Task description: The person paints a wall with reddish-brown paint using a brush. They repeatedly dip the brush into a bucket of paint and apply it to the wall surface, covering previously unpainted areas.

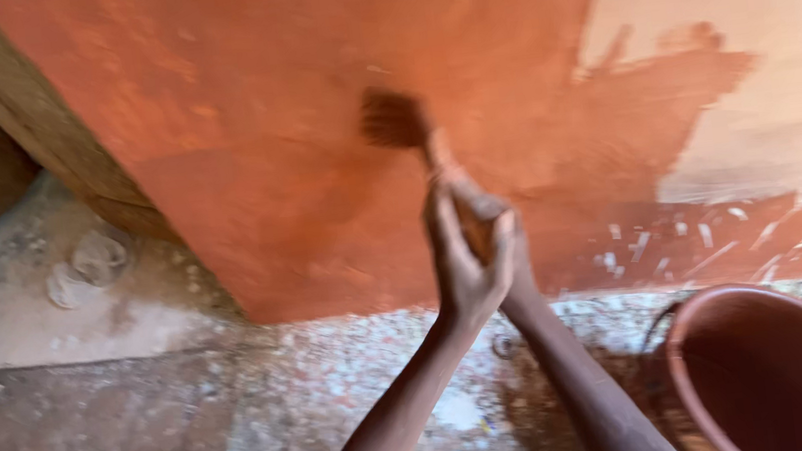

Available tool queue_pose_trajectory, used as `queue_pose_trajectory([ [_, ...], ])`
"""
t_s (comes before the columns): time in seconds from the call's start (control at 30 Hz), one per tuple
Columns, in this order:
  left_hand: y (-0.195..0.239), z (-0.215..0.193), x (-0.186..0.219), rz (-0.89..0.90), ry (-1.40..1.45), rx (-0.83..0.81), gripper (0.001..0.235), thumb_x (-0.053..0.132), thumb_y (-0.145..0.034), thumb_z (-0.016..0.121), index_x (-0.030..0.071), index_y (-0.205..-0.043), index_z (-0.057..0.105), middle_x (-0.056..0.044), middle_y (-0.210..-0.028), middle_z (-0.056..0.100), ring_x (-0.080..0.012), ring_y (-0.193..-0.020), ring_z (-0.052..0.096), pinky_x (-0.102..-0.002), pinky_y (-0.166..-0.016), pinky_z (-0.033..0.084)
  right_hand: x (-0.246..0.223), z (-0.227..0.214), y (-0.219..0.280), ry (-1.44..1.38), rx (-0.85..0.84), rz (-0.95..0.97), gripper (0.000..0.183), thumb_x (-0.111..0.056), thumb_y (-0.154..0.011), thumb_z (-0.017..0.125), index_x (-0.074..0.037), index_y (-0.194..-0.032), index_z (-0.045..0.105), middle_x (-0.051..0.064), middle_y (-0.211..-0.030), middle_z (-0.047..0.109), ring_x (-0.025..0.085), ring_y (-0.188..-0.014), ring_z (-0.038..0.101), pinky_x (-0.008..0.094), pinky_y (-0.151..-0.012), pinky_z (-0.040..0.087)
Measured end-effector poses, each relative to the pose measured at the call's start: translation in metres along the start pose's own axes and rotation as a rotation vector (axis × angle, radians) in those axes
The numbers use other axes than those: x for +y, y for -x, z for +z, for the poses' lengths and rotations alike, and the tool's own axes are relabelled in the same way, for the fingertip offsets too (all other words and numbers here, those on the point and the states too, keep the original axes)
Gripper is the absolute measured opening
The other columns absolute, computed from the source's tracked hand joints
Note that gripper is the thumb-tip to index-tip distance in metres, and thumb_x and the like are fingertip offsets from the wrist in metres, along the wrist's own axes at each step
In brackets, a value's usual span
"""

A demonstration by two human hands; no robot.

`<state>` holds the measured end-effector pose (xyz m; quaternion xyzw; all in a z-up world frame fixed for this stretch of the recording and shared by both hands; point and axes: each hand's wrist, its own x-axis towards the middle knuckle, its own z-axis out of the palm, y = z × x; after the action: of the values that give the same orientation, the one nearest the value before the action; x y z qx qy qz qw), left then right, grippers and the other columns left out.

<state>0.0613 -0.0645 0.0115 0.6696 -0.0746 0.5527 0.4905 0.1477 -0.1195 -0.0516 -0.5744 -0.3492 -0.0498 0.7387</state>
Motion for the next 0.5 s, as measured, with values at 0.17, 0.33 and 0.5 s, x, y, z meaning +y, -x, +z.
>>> queue_pose_trajectory([
  [0.17,0.024,0.152,0.022,-0.018,0.102,-0.248,0.078,0.026,-0.106,0.055,-0.008,-0.165,0.016,-0.032,-0.162,0.032,-0.0419,-0.15,0.04,-0.047,-0.125,0.037,-0.071,-0.137,0.008,0.485,0.134,-0.268,0.048,-0.022,-0.104,0.053,-0.001,-0.146,0.052,0.019,-0.131,0.065,0.026,-0.111,0.066,0.037,-0.084,0.057],
  [0.33,0.068,0.273,0.046,-0.015,0.158,-0.337,0.074,0.027,-0.108,0.057,-0.011,-0.161,0.024,-0.035,-0.164,0.031,-0.044,-0.156,0.035,-0.046,-0.129,0.033,-0.111,-0.263,0.02,0.661,0.215,-0.299,0.046,-0.014,-0.111,0.051,-0.005,-0.156,0.05,0.017,-0.146,0.063,0.031,-0.127,0.066,0.041,-0.1,0.054],
  [0.5,0.099,0.353,0.066,-0.044,0.109,-0.184,0.066,0.023,-0.11,0.054,-0.01,-0.161,0.028,-0.034,-0.168,0.031,-0.0436,-0.162,0.03,-0.046,-0.132,0.029,-0.113,-0.367,0.005,0.99,-0.123,-0.386,0.064,-0.012,-0.101,0.052,-0.008,-0.162,0.032,0.026,-0.163,0.035,0.044,-0.135,0.052,0.048,-0.098,0.05],
])
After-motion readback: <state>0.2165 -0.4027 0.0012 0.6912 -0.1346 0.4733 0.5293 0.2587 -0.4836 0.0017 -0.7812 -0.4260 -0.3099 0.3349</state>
